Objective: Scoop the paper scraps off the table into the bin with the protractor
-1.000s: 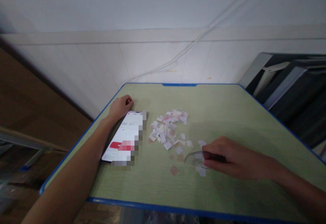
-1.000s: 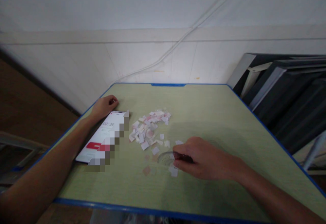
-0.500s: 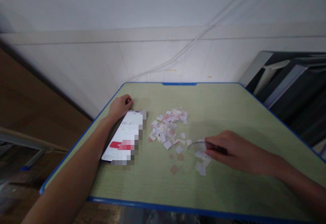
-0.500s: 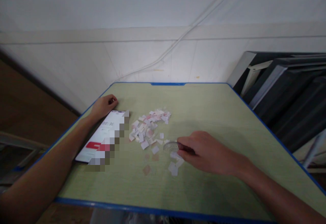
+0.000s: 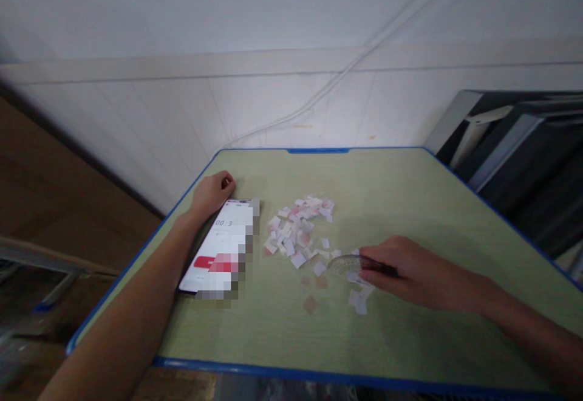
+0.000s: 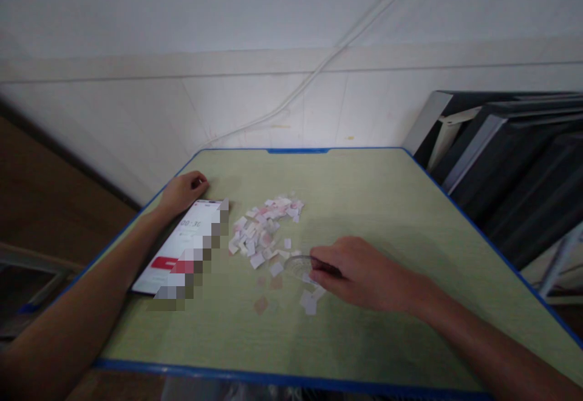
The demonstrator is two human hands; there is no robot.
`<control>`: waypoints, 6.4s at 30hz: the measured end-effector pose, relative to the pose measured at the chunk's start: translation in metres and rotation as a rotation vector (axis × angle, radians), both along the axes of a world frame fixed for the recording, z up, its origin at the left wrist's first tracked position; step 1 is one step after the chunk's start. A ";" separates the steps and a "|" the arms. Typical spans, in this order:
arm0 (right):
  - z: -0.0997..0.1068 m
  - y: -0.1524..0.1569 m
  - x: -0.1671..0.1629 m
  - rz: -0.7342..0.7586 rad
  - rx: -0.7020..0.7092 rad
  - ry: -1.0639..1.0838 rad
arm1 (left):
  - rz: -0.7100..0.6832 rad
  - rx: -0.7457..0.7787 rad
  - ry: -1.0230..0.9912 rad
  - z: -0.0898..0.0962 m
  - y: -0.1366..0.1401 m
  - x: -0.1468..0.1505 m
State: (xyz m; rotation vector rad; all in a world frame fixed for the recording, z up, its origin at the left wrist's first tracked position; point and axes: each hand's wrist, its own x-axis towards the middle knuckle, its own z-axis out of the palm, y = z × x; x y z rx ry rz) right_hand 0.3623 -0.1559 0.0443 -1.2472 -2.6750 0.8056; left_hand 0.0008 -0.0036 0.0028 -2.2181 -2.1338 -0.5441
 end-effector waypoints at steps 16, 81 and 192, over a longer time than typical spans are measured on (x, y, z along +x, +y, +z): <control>0.002 -0.004 0.000 -0.003 0.093 -0.121 | 0.008 -0.009 -0.011 0.001 0.000 0.000; 0.001 0.005 0.001 -0.027 -0.148 0.089 | -0.008 -0.007 -0.035 0.002 0.000 -0.002; -0.003 -0.007 0.002 0.001 0.365 -0.280 | 0.004 0.005 0.008 0.000 0.003 -0.004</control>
